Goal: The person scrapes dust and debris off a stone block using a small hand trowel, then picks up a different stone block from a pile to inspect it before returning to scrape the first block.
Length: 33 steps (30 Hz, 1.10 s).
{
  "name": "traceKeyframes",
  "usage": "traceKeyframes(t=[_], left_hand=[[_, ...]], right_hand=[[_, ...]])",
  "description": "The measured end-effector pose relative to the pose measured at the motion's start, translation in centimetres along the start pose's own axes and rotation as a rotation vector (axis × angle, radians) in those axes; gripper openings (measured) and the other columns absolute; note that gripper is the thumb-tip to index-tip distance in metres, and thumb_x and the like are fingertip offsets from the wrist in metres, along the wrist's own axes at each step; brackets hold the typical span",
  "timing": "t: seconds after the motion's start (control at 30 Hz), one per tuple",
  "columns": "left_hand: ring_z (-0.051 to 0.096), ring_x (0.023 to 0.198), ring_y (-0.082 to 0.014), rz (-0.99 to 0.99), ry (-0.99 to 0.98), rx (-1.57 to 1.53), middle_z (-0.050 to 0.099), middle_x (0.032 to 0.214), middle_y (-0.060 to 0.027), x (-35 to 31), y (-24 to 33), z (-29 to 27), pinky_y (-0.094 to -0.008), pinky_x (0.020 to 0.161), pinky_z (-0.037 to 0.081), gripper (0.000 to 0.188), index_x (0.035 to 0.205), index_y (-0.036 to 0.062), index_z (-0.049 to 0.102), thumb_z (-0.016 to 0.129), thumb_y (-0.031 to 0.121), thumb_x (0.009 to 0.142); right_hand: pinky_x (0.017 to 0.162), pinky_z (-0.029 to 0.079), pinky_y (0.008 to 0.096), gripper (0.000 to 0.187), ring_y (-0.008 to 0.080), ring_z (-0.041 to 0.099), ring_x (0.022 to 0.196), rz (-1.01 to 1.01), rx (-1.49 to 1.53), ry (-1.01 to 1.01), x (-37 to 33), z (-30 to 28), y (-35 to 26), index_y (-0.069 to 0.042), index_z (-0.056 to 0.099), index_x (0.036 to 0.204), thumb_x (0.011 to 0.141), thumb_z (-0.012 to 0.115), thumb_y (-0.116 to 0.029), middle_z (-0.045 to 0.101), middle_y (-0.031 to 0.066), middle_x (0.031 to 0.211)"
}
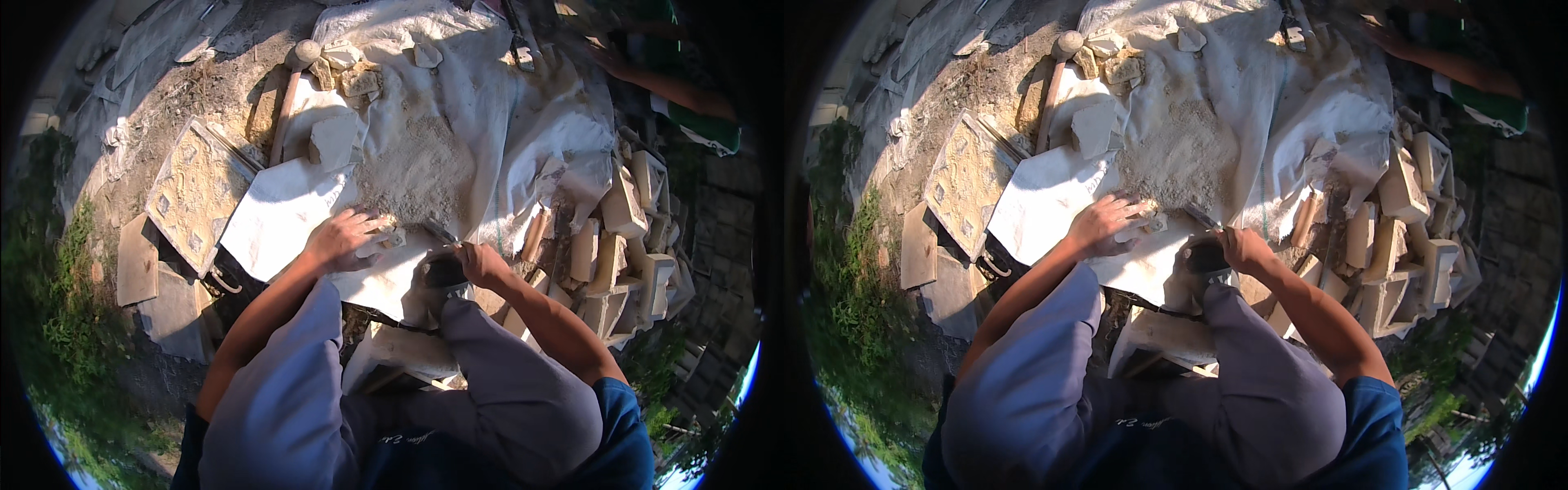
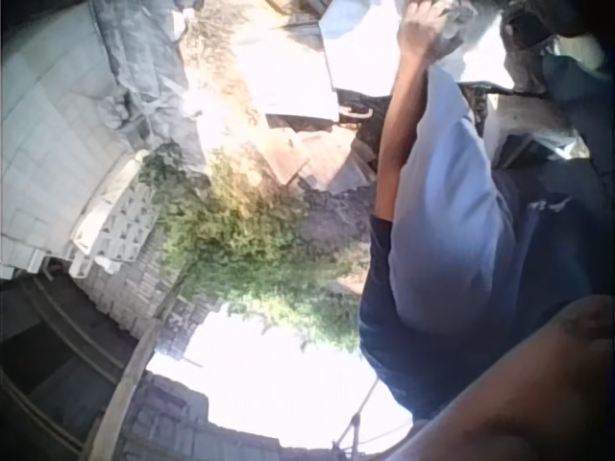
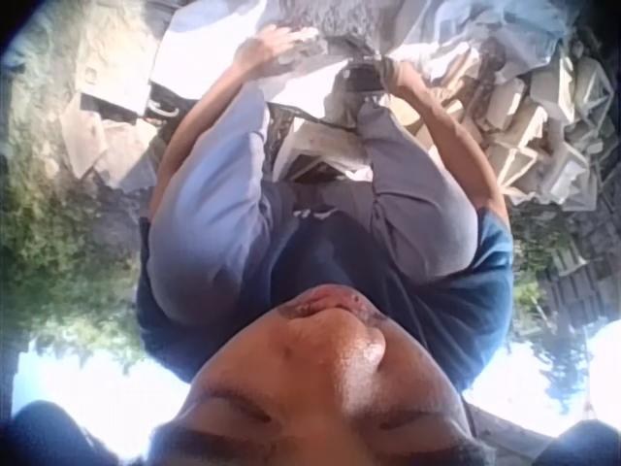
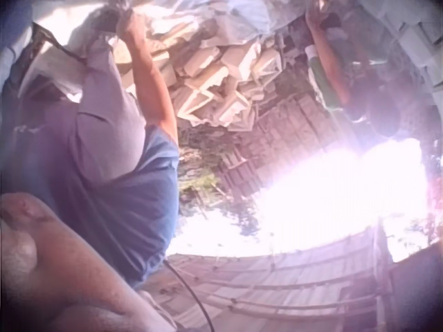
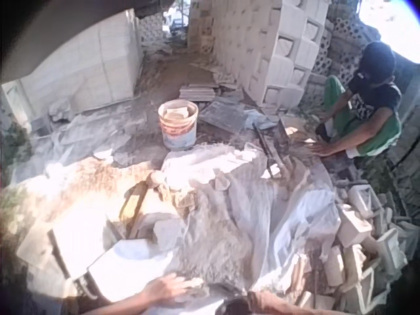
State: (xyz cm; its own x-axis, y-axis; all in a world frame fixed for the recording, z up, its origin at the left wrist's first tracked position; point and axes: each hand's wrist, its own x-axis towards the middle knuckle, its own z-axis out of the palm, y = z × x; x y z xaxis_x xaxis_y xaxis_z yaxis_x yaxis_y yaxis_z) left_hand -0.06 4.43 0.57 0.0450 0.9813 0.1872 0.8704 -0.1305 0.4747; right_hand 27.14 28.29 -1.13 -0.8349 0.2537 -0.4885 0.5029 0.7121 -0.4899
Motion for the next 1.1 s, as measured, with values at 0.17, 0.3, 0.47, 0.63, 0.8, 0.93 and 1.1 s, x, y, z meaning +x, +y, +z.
traceKeyframes(t=[0.17,0.3,0.47,0.63,0.8,0.93,1.1], left_hand=[[0.064,0.108,-0.0260,-0.012,0.079,0.019,0.065,0.131,-0.0094,-1.6,0.0,0.3,-0.0394,0.090,0.048,0.034,0.098,0.0072,0.070,0.077,0.032,0.076],[0.062,0.115,-0.0266,-0.048,-0.036,-0.035,0.063,0.135,-0.0070,-0.4,0.4,-0.2,-0.0401,0.095,0.048,0.035,0.102,0.0080,0.070,0.077,0.031,0.077],[0.063,0.109,-0.0263,-0.032,0.053,-0.004,0.065,0.131,-0.0080,-0.8,0.3,-0.1,-0.0404,0.094,0.049,0.036,0.106,0.0077,0.070,0.076,0.029,0.078],[0.064,0.106,-0.0271,-0.017,0.047,-0.014,0.067,0.117,-0.0109,-1.6,-0.3,0.3,-0.0412,0.091,0.051,0.047,0.117,0.0077,0.067,0.077,0.031,0.077],[0.063,0.107,-0.0273,-0.201,-0.008,-0.054,0.066,0.124,-0.0099,-1.1,0.6,-0.2,-0.0416,0.092,0.050,0.050,0.121,0.0092,0.065,0.076,0.031,0.078],[0.063,0.110,-0.0269,-0.014,0.022,-0.006,0.063,0.132,-0.0071,-0.8,0.0,0.0,-0.0416,0.094,0.049,0.050,0.121,0.0091,0.066,0.077,0.032,0.077],[0.062,0.112,-0.0254,0.008,0.017,0.019,0.061,0.138,-0.0054,-0.5,0.0,-0.1,-0.0371,0.091,0.048,0.048,0.120,0.0082,0.066,0.076,0.032,0.079]], right_hand=[[0.067,0.049,0.0548,0.036,0.0508,0.062,0.077,0.001,0.162,0.032,0.8,-2.3,-2.8,0.001,0.062,0.095,0.102,0.049,-0.031,0.063,0.0312,0.077],[0.066,0.049,0.0530,0.032,0.0510,0.061,0.077,-0.019,0.225,0.138,-0.2,-1.6,-1.2,0.001,0.063,0.091,0.102,0.049,-0.027,0.062,0.0308,0.075],[0.064,0.047,0.0539,0.028,0.0515,0.060,0.076,-0.019,0.175,0.043,0.7,-3.6,-2.5,0.000,0.063,0.093,0.102,0.050,-0.024,0.061,0.0299,0.075],[0.060,0.044,0.0510,0.031,0.0510,0.055,0.066,0.015,0.336,0.248,-0.3,-5.0,-5.6,0.002,0.057,0.091,0.103,0.051,-0.026,0.055,0.0298,0.068],[0.059,0.045,0.0513,0.030,0.0499,0.056,0.065,-0.067,0.322,0.276,-0.6,-3.9,-3.8,0.001,0.058,0.094,0.103,0.051,-0.027,0.056,0.0294,0.067],[0.061,0.048,0.0554,0.031,0.0498,0.061,0.072,-0.014,0.021,0.121,-0.1,-1.3,-1.7,0.000,0.061,0.099,0.102,0.049,-0.029,0.061,0.0297,0.072],[0.063,0.049,0.0547,0.033,0.0507,0.060,0.073,-0.019,0.078,0.058,0.6,-1.3,-0.4,0.001,0.061,0.097,0.102,0.050,-0.029,0.060,0.0284,0.070]])
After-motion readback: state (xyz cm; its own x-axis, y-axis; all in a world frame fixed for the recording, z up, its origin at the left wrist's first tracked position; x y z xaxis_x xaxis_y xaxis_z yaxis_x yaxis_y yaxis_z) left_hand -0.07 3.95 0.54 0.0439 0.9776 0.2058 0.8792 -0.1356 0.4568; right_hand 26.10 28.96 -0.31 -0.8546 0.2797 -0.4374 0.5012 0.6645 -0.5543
